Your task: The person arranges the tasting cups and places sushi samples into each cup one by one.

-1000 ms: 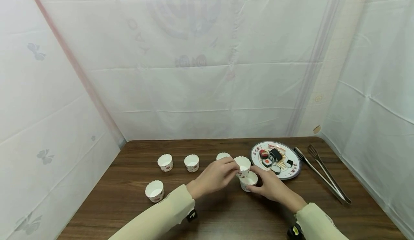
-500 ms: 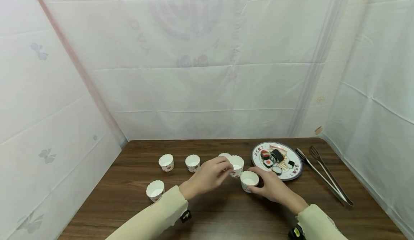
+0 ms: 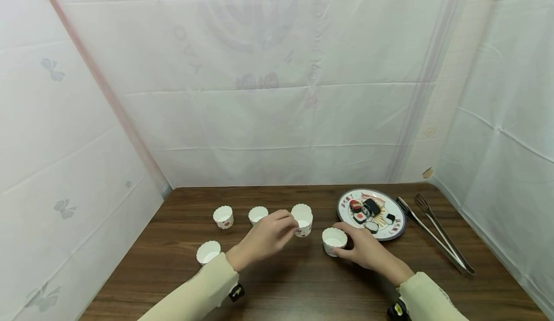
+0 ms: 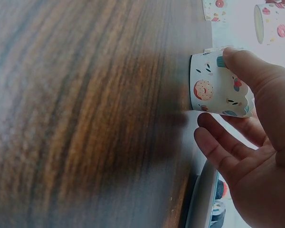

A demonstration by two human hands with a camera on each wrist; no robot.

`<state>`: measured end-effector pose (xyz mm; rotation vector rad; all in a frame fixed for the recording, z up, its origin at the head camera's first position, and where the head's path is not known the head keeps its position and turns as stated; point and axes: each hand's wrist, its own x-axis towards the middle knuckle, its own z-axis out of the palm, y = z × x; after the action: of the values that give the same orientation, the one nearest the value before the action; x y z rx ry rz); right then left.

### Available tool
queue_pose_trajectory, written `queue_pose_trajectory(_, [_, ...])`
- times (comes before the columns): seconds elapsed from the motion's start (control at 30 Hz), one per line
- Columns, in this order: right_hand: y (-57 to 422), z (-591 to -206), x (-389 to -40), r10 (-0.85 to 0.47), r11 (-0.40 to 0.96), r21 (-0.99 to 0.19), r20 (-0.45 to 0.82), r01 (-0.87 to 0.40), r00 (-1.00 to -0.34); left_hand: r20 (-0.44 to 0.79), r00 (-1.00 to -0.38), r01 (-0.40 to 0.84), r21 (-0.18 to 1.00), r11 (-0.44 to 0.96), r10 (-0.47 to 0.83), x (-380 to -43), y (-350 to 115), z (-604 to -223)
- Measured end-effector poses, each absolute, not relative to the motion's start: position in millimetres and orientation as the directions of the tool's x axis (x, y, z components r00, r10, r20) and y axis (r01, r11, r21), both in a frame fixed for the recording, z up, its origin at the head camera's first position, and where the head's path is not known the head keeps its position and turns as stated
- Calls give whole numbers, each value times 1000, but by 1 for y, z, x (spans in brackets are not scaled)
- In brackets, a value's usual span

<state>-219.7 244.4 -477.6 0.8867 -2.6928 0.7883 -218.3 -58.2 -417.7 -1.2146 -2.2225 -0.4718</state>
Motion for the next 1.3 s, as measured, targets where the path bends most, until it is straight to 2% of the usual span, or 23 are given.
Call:
queue_pose_trajectory(0.73, [244,-474,-220,-497,684,-410,344,-604,-797,624,-509,802,91,591,594,-197,-127,-420])
queue_pose_trajectory(1.3, [245,-475,-220,-493,693,-415,323,-589,-808,550,-605,757,175,629,575,-180,-160,-438])
